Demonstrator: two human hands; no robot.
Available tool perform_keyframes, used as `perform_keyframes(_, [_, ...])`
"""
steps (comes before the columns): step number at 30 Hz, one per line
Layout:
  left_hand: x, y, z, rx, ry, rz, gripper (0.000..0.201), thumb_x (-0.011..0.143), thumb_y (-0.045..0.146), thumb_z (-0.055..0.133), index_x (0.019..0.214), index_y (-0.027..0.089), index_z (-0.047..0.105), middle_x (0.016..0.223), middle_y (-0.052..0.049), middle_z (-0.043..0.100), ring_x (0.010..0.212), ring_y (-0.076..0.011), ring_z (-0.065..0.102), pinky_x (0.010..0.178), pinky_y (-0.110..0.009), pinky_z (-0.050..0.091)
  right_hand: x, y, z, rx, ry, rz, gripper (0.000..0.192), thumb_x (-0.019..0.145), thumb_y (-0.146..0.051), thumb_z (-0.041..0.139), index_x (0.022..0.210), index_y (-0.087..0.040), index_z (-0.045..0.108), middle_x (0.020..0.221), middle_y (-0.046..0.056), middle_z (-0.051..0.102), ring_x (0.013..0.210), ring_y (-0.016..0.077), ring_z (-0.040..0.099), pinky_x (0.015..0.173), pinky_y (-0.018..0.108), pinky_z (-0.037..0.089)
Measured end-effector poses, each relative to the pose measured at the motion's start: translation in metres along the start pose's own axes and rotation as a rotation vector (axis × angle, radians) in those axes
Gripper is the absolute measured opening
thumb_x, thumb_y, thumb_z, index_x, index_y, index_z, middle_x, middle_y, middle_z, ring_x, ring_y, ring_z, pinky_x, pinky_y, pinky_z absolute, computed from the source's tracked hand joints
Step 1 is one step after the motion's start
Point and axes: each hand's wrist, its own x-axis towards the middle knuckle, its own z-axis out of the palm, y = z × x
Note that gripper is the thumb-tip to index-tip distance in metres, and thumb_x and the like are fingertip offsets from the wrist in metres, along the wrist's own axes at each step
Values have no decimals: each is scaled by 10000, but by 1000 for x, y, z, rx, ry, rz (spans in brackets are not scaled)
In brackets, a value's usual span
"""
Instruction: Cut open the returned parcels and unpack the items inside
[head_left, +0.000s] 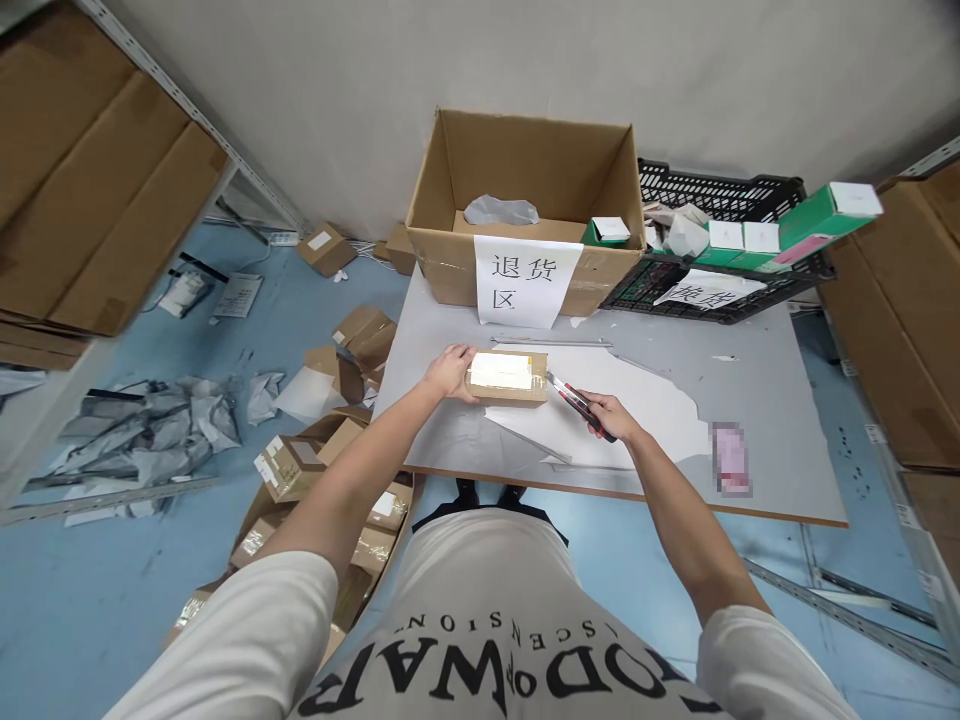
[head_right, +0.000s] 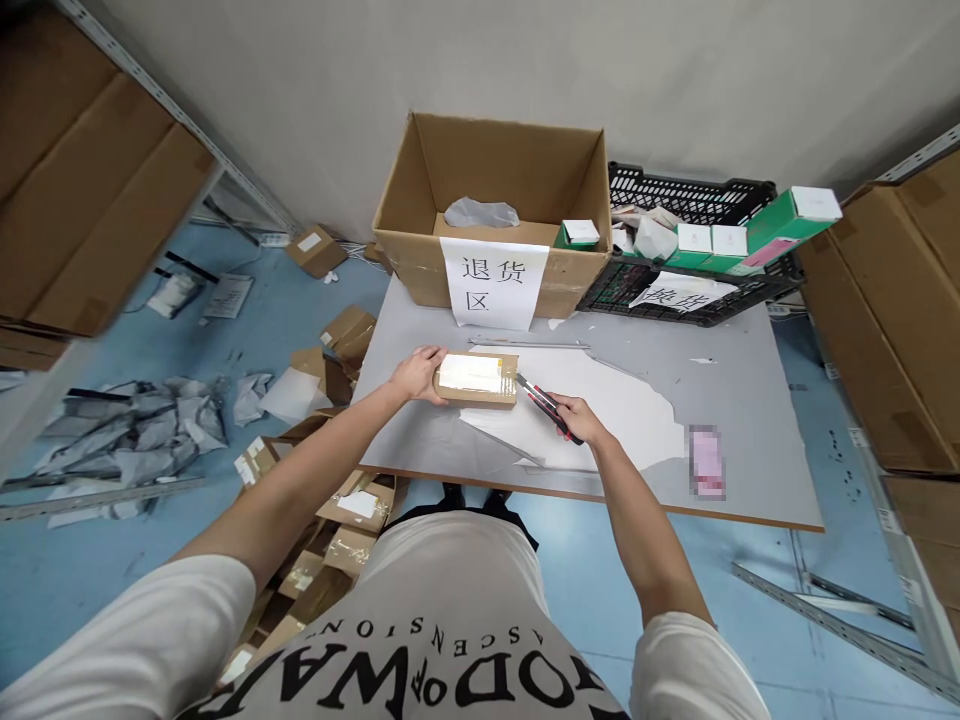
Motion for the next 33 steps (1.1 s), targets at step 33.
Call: perform_keyframes(33, [-19, 14, -2, -18, 36, 57, 1164, 518, 427, 791, 1450, 110, 170, 1512, -211, 171, 1400, -383, 75, 1109, -504, 143, -58, 13, -26, 130, 204, -96, 679, 732, -308, 584, 1378, -196, 405, 777, 21, 626, 530, 141, 598, 448, 271, 498])
